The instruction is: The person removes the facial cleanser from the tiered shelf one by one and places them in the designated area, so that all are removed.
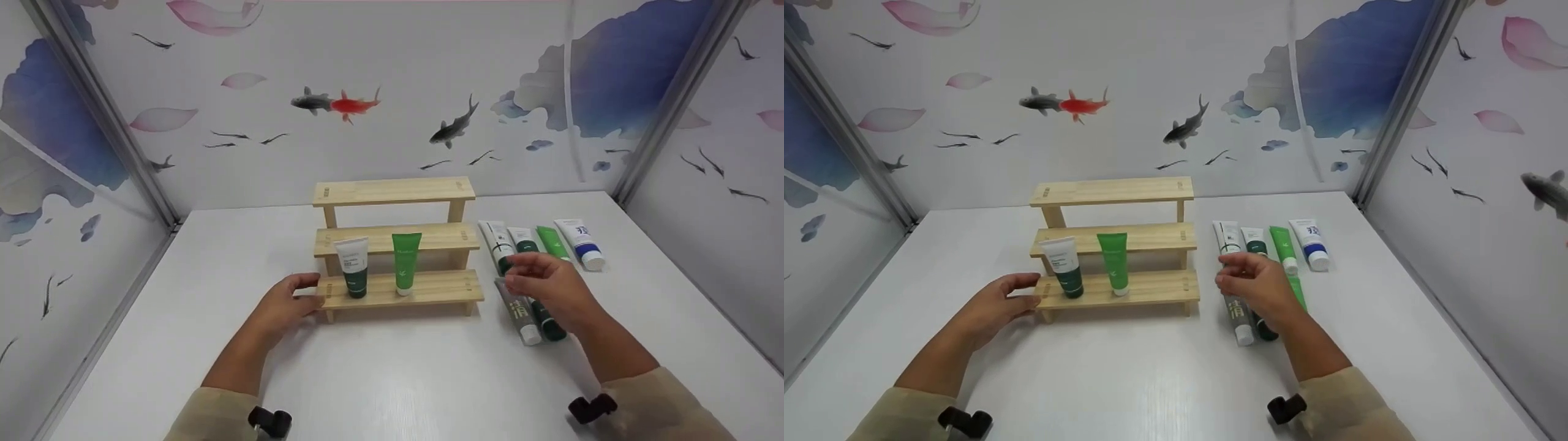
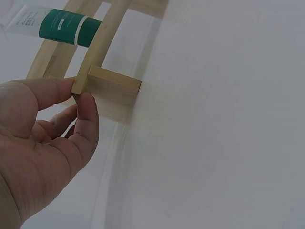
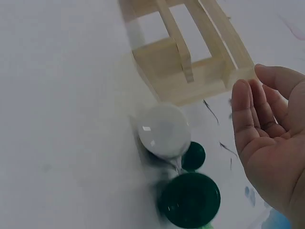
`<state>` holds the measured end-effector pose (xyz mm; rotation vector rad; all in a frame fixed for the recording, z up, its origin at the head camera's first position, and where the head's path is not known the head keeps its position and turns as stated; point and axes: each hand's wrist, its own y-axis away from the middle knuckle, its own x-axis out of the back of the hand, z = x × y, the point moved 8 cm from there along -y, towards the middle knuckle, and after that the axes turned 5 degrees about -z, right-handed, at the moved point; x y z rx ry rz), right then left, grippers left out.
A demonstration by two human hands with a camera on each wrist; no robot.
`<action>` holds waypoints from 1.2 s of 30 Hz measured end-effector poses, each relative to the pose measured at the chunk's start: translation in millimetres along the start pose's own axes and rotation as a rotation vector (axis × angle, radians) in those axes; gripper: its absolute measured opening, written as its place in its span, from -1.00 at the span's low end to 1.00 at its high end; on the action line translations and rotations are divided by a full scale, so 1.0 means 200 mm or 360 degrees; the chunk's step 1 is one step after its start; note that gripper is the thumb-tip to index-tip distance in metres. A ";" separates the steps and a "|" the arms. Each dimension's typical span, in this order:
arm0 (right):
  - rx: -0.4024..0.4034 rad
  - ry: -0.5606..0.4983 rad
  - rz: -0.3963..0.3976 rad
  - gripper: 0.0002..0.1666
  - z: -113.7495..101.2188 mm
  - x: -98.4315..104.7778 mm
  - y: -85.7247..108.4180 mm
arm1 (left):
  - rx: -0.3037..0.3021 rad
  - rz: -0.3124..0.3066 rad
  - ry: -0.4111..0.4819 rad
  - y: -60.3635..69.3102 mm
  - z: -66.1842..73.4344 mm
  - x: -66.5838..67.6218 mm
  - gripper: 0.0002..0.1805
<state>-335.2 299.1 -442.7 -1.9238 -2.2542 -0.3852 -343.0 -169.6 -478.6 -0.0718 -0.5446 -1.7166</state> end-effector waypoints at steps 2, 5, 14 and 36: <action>0.0039 -0.0018 -0.0018 -0.36 -0.02 -0.07 -0.01 | -0.0001 0.0001 0.0003 0.00 0.00 0.00 -0.36; 0.0082 -0.0065 -0.0041 -0.45 -0.06 -0.16 -0.03 | -0.0014 -0.0008 0.0008 0.00 0.00 0.00 -0.36; 0.0155 -0.0162 -0.0138 -0.41 -0.16 -0.41 -0.09 | 0.0005 -0.0012 0.0001 0.00 0.00 -0.01 -0.35; 0.0289 -0.0144 -0.0196 -0.49 -0.31 -0.71 -0.22 | 0.0002 -0.0004 -0.0036 0.00 -0.01 0.01 -0.34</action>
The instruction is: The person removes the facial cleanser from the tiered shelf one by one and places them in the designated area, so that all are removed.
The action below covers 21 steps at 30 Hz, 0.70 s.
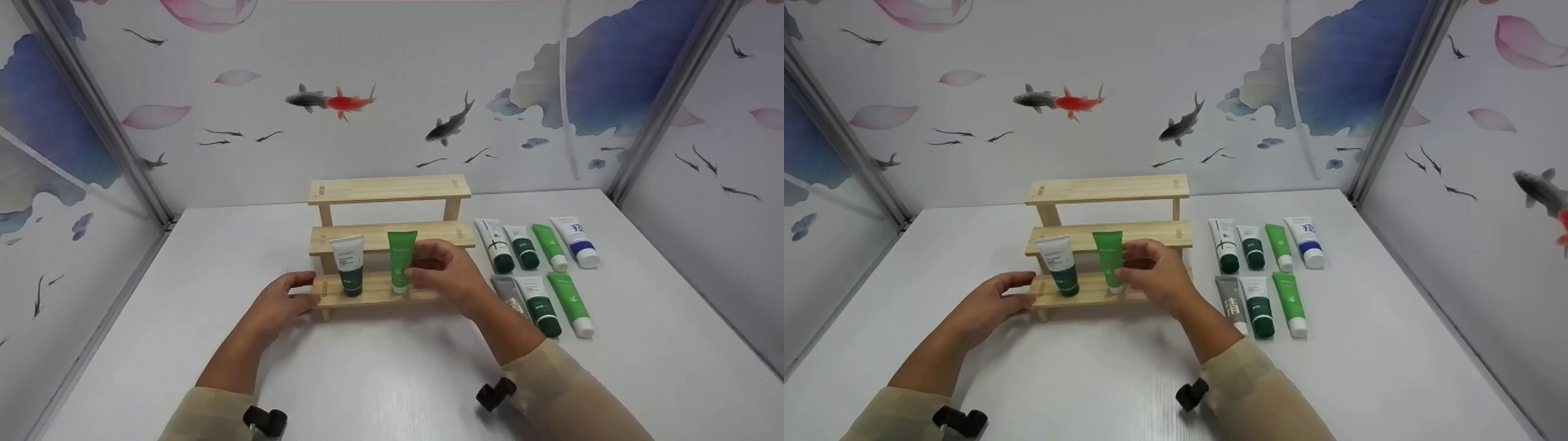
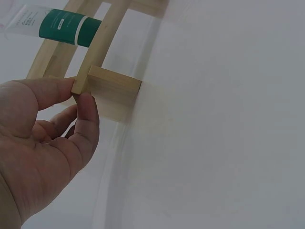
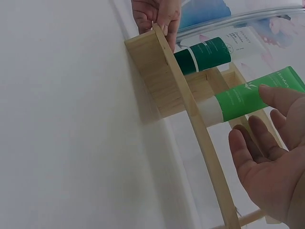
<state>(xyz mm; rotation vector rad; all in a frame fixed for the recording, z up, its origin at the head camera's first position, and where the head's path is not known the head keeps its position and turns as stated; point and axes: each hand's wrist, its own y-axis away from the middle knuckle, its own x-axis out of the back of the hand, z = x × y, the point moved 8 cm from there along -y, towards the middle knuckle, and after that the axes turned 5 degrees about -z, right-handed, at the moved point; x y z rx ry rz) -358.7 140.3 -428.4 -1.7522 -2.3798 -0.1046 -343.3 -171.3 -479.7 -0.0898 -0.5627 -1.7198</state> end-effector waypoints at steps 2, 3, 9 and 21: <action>-0.0005 0.0027 0.0007 -0.51 0.01 -0.01 -0.01 | 0.0004 0.0003 -0.0004 0.00 0.00 0.00 -0.34; -0.0003 0.0041 0.0010 -0.52 0.01 -0.02 -0.01 | 0.0008 0.0002 0.0001 0.00 0.00 0.00 -0.34; 0.0001 0.0064 0.0055 -0.59 0.02 -0.03 0.00 | 0.0013 -0.0016 0.0021 -0.01 0.00 0.00 -0.34; 0.0058 0.0060 0.0076 -0.52 -0.01 0.02 0.05 | -0.0004 -0.0009 0.0052 0.00 0.00 -0.01 -0.34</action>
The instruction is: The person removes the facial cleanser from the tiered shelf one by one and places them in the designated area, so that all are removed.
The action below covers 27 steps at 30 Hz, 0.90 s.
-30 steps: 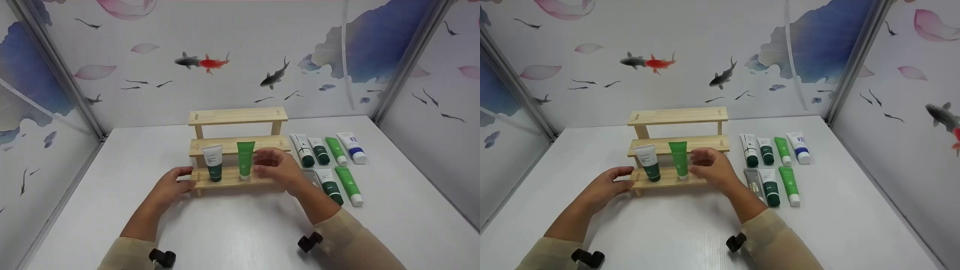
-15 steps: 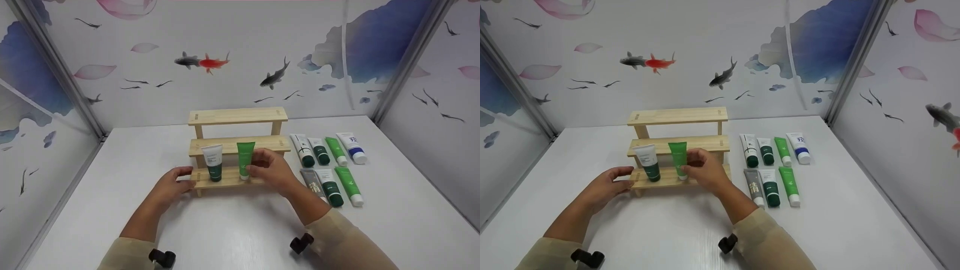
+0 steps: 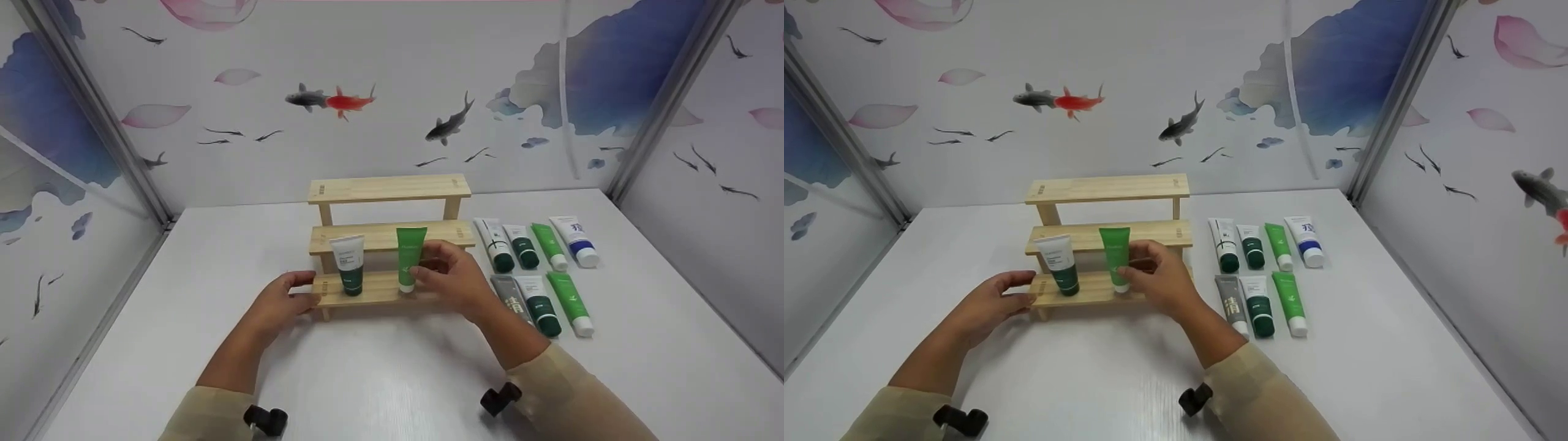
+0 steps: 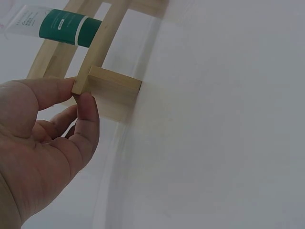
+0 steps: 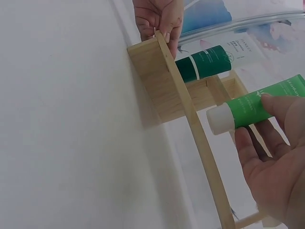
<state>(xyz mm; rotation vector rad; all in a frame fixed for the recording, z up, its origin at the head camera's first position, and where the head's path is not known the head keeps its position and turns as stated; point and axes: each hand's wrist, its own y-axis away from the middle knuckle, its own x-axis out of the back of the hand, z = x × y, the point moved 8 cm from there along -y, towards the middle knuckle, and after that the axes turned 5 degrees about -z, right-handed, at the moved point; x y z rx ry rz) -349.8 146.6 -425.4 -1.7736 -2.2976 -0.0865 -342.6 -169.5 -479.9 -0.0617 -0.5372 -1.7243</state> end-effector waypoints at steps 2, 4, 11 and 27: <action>-0.0008 0.0021 0.0011 -0.52 -0.01 0.02 0.01 | 0.0012 0.0003 -0.0002 0.00 0.00 0.00 -0.34; -0.0017 0.0027 0.0027 -0.53 -0.01 0.04 0.02 | 0.0024 0.0006 -0.0001 0.00 0.00 0.00 -0.34; 0.0011 -0.0008 0.0058 -0.56 -0.02 0.13 0.04 | 0.0032 0.0006 -0.0017 0.01 0.00 -0.01 -0.34; -0.0102 -0.0001 0.0202 -0.44 0.03 0.43 0.18 | 0.0009 0.0015 -0.0062 0.01 0.01 0.01 -0.36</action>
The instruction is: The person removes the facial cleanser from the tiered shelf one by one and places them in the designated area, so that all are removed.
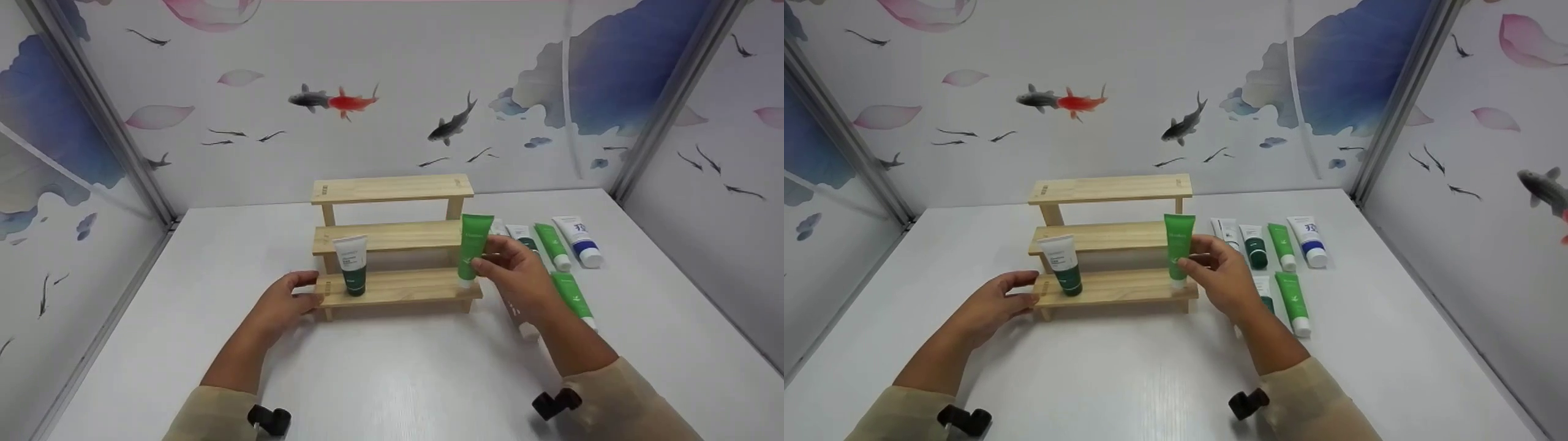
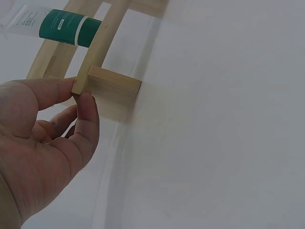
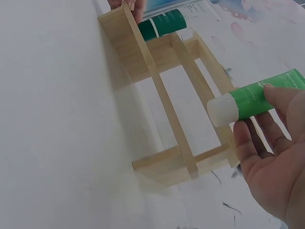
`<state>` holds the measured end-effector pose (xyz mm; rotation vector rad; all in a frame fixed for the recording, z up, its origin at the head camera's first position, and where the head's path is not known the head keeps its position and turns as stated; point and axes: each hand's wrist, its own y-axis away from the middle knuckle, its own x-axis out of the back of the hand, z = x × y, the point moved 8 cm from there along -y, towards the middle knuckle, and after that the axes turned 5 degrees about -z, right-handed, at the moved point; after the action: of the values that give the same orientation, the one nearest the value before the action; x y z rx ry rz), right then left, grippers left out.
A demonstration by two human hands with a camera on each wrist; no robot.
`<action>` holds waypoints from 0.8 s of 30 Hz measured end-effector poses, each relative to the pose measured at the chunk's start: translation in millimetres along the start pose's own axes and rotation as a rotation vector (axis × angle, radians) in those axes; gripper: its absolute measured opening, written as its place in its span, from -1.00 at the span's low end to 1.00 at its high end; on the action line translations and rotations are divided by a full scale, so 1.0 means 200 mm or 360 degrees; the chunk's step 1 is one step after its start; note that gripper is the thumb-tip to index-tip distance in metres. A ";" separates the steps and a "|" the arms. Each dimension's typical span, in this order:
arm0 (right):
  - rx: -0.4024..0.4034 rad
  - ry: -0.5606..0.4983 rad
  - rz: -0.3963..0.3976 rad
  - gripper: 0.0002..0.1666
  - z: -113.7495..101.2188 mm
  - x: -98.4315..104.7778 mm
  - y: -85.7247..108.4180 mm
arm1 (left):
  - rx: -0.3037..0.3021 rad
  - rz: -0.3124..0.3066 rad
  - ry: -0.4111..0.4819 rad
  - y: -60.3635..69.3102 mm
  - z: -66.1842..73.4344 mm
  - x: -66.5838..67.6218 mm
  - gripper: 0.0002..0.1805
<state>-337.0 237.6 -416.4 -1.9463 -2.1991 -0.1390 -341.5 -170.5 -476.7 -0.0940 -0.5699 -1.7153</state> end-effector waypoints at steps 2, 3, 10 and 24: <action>-0.0020 0.0035 0.0024 -0.41 0.01 0.06 0.01 | 0.0013 -0.0001 -0.0008 0.00 0.00 0.00 -0.36; -0.0031 0.0046 0.0036 -0.39 0.02 0.08 0.02 | 0.0020 0.0000 -0.0006 0.00 0.00 0.00 -0.36; -0.0069 0.0129 0.0094 -0.27 0.10 0.28 0.08 | 0.0015 -0.0006 -0.0010 0.01 0.00 0.00 -0.36; -0.0029 0.0246 0.0225 -0.28 0.18 0.61 0.22 | 0.0006 -0.0012 0.0003 0.01 0.00 0.00 -0.35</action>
<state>-310.8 368.2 -428.9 -2.0193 -1.9642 -0.2791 -340.2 -171.3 -476.6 -0.0880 -0.5727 -1.7213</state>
